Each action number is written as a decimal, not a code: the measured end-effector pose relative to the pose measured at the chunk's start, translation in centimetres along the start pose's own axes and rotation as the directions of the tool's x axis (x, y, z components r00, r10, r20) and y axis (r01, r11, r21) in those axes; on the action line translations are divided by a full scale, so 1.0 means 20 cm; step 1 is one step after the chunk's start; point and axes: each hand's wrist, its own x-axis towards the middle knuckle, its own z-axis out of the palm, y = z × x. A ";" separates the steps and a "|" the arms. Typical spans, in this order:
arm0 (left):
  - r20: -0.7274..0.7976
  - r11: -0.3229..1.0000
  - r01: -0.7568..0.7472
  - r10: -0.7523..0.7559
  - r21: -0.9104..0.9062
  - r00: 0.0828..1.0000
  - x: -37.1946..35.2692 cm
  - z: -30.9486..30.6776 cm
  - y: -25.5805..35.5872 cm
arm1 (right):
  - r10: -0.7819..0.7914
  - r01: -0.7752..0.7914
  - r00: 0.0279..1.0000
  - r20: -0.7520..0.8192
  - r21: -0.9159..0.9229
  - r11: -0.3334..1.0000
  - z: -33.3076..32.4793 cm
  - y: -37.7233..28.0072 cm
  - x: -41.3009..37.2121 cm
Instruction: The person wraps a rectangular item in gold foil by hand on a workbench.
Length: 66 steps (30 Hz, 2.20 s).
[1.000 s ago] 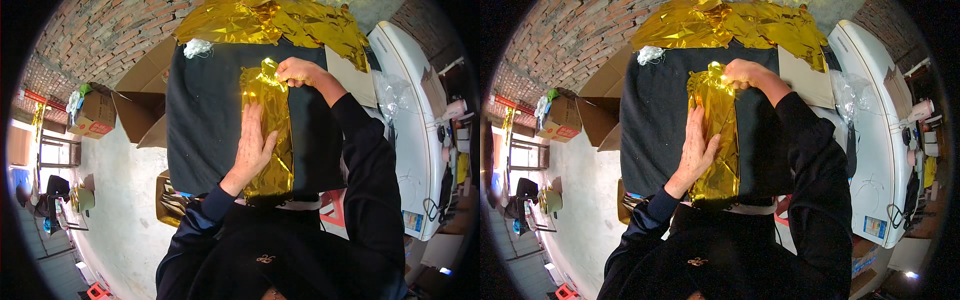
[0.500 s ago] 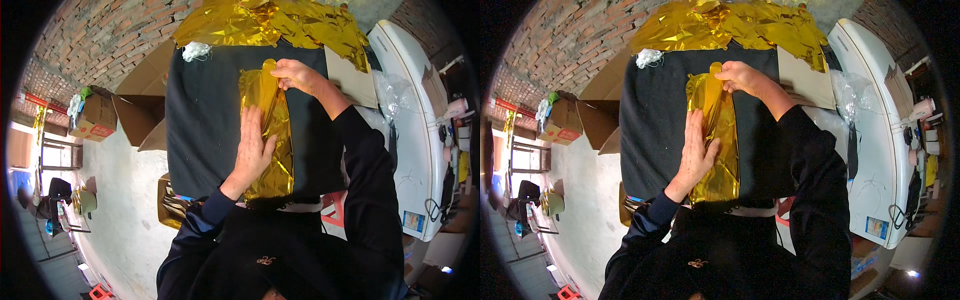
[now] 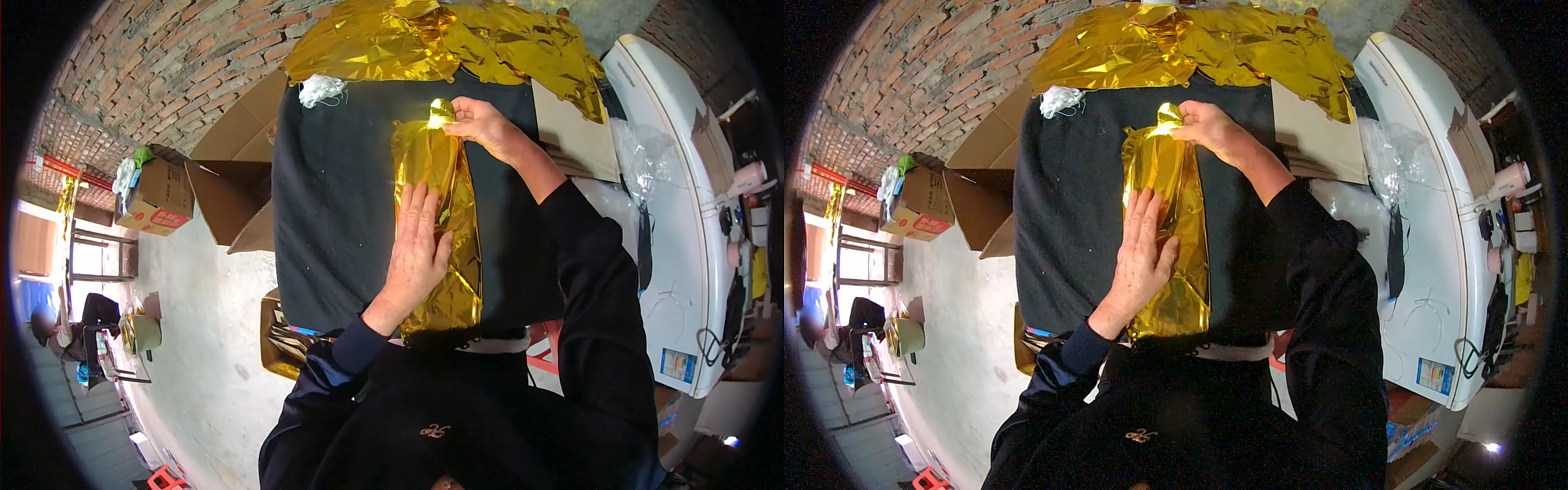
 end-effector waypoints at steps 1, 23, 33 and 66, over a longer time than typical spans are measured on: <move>0.011 0.999 -0.019 0.019 0.032 1.000 0.00 0.00 0.00 | -0.030 0.030 1.000 -0.008 -0.022 0.999 0.01 -0.01 0.00; 0.124 0.972 -0.102 0.077 0.210 0.989 -0.01 0.02 -0.02 | -0.283 0.229 0.959 -0.018 -0.539 0.811 0.01 0.12 0.06; 0.127 0.964 -0.111 0.082 0.243 0.989 -0.01 0.03 -0.01 | -0.527 0.370 0.849 -0.020 -0.689 0.623 0.05 0.13 0.04; 0.140 0.961 -0.102 0.068 0.257 0.988 -0.02 0.06 -0.04 | -0.072 0.548 0.831 0.552 -0.791 0.272 0.32 0.11 -0.21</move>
